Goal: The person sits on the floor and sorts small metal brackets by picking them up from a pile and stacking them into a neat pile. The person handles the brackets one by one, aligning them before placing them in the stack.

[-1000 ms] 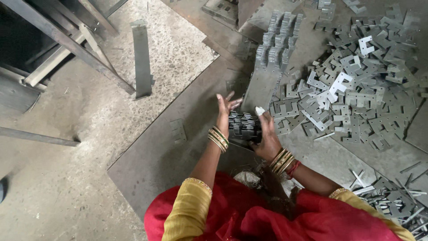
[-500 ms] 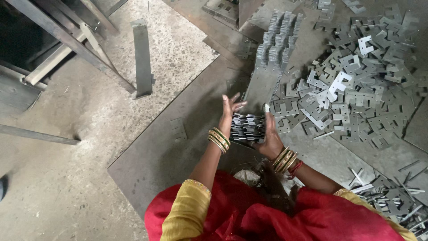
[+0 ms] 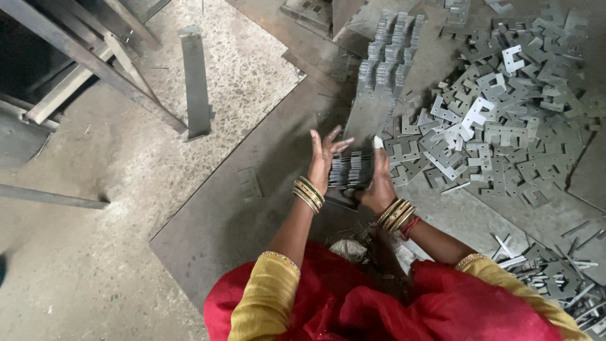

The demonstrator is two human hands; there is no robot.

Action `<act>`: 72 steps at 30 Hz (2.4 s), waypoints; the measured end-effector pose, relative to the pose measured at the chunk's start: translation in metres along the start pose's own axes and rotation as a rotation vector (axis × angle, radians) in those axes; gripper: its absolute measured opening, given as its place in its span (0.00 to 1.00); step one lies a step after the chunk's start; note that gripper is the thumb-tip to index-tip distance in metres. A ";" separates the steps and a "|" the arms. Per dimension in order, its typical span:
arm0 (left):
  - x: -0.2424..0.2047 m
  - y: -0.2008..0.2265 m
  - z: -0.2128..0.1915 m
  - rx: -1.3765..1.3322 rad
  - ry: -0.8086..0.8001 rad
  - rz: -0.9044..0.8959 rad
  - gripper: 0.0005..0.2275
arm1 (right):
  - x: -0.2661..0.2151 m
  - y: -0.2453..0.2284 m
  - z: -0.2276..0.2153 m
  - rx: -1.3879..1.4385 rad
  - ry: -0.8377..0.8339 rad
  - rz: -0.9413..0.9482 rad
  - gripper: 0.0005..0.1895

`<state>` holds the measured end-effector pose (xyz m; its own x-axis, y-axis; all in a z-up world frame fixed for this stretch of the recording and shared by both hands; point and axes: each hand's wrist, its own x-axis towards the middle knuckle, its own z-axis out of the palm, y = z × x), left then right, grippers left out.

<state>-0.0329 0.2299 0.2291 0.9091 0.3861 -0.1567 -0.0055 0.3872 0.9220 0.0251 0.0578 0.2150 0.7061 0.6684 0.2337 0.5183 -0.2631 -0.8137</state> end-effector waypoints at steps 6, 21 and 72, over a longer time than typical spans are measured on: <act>-0.009 0.006 -0.008 -0.114 0.020 -0.133 0.45 | -0.005 0.005 -0.005 0.112 -0.099 0.222 0.61; 0.000 -0.003 -0.001 0.162 0.156 -0.067 0.43 | 0.006 -0.010 -0.016 -0.395 -0.148 -0.066 0.67; 0.286 0.042 0.021 0.157 -0.053 -0.113 0.53 | 0.277 0.183 -0.029 0.283 0.198 0.521 0.52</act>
<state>0.2357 0.3391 0.2304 0.9209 0.3018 -0.2469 0.1587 0.2885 0.9442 0.3301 0.1744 0.1462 0.9218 0.3533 -0.1597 -0.0471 -0.3069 -0.9506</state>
